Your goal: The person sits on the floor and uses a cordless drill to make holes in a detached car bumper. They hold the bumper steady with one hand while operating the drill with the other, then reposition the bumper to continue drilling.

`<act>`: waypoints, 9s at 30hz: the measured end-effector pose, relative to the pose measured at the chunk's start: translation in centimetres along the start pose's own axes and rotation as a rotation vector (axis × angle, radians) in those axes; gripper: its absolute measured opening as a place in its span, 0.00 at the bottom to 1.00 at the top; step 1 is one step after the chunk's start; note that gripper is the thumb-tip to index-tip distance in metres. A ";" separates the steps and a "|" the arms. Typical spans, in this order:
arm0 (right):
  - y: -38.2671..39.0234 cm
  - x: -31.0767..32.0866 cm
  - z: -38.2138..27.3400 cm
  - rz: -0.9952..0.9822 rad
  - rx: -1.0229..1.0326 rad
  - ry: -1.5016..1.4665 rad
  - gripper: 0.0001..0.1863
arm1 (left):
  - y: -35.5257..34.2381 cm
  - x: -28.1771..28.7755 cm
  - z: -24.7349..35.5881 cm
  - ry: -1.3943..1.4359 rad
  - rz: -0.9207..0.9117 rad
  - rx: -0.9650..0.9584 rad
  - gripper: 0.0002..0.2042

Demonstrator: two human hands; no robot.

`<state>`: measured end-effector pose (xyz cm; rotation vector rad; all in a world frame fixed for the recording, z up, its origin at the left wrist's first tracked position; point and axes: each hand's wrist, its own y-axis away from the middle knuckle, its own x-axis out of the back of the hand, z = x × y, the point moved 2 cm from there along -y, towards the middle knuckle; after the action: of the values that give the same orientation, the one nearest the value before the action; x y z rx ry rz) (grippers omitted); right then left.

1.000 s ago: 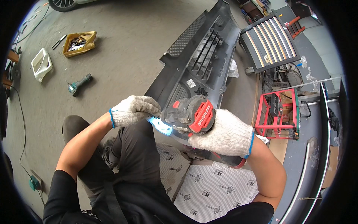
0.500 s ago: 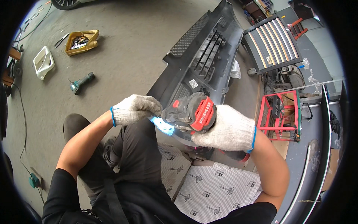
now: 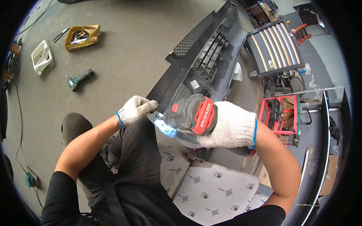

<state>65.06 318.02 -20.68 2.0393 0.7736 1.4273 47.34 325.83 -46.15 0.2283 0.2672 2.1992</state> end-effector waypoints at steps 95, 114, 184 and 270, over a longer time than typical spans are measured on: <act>-2.2 1.9 -0.9 -0.112 0.100 0.229 0.20 | -0.5 -0.8 0.3 -0.008 -0.061 -0.105 0.21; -2.0 2.3 0.0 -0.079 0.113 0.158 0.23 | -0.3 -0.1 2.2 -0.058 -0.156 -0.017 0.20; 8.9 -18.0 11.0 0.508 0.029 -1.309 0.38 | -0.1 -1.8 6.2 -0.715 -0.137 -0.771 0.10; -1.2 -26.9 -0.3 0.660 0.261 -1.751 0.34 | 7.7 3.7 4.3 -0.166 -0.111 -0.644 0.17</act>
<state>57.12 299.78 -38.79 2.7493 -0.5365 -0.6202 40.41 324.78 -39.68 0.0330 -0.5056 2.0260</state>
